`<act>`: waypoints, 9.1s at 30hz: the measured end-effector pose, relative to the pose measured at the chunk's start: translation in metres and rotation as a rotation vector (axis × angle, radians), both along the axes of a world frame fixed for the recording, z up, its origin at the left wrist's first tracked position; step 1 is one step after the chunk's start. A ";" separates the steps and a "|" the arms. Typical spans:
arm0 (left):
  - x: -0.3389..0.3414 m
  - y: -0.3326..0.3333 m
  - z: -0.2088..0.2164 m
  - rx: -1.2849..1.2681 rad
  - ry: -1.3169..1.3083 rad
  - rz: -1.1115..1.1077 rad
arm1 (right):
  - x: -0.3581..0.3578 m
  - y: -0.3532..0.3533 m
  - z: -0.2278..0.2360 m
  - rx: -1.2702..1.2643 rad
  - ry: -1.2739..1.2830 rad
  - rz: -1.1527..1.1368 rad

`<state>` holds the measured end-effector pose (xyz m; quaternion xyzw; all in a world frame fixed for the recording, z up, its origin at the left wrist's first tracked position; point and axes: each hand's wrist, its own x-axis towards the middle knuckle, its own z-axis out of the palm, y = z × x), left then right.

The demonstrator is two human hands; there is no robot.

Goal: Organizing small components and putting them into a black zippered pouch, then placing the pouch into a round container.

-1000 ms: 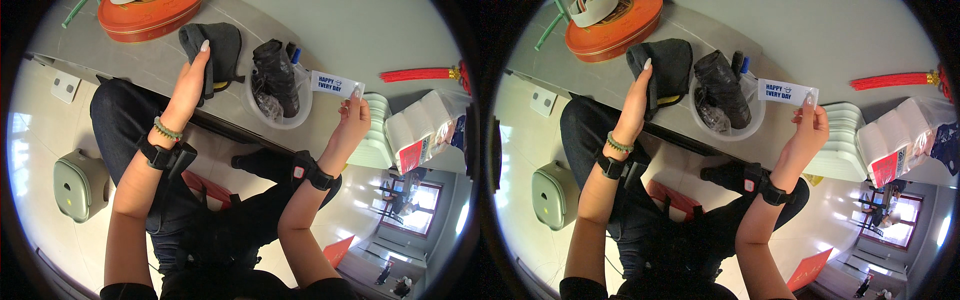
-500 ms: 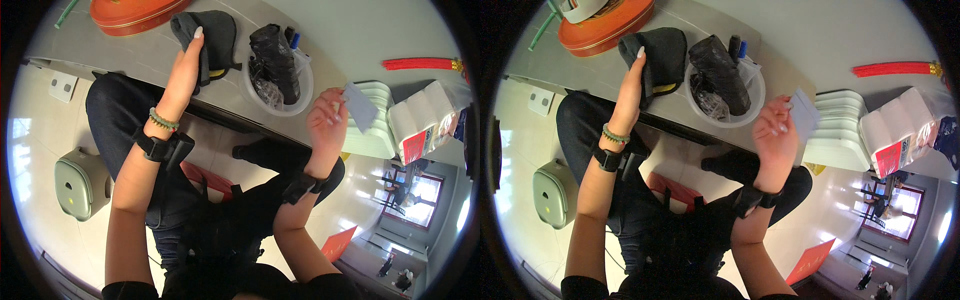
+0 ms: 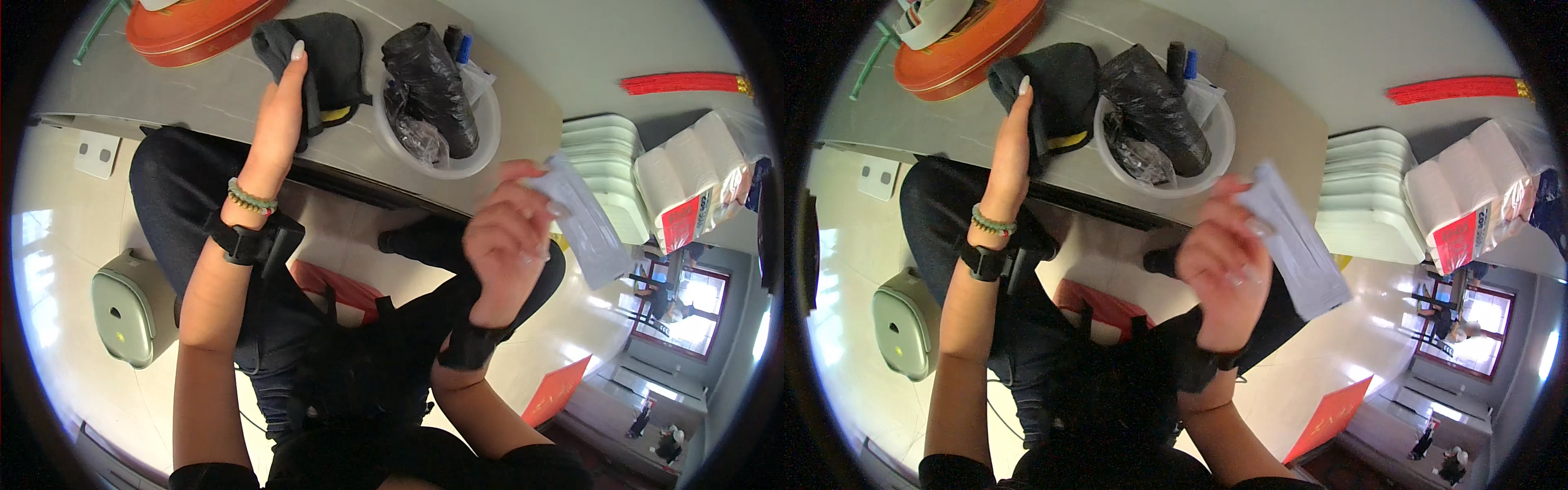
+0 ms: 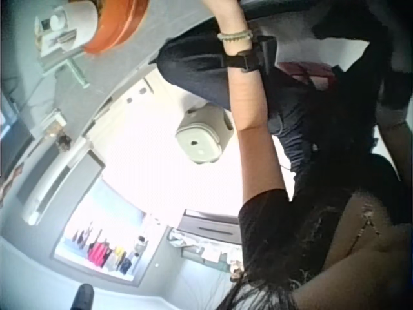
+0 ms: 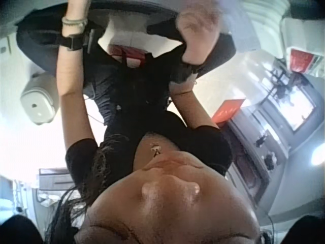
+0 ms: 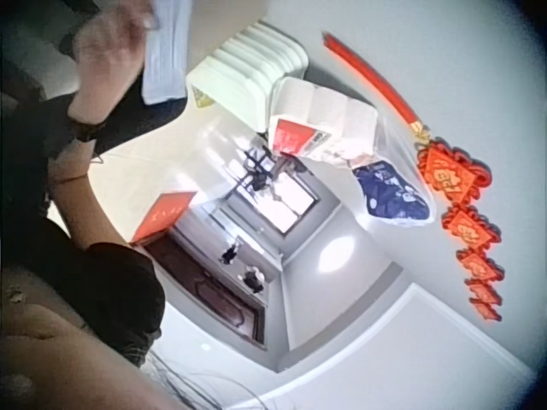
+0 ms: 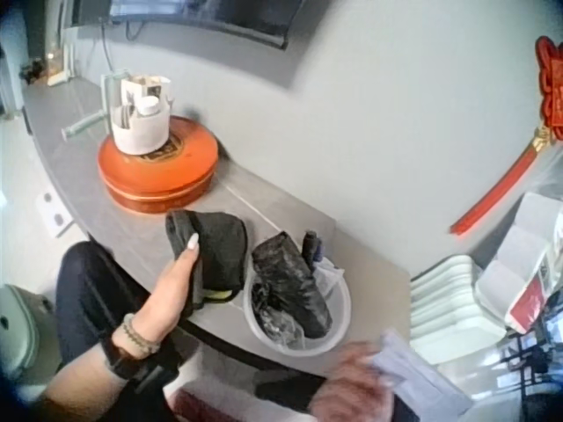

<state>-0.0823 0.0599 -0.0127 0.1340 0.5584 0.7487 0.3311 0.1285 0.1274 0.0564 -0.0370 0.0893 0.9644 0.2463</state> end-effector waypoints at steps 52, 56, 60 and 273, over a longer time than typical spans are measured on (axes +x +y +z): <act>0.042 0.000 -0.015 0.228 -0.086 -0.040 | -0.017 0.019 -0.050 1.521 -1.674 -0.378; 0.017 0.012 -0.020 0.357 -0.315 -0.168 | -0.019 0.025 -0.053 1.587 -1.634 -0.356; 0.039 0.011 -0.022 0.338 -0.291 -0.052 | -0.025 0.035 -0.065 1.583 -1.651 -0.553; 0.029 0.007 -0.021 0.470 -0.770 -0.271 | -0.058 0.076 0.006 1.401 -0.978 -0.165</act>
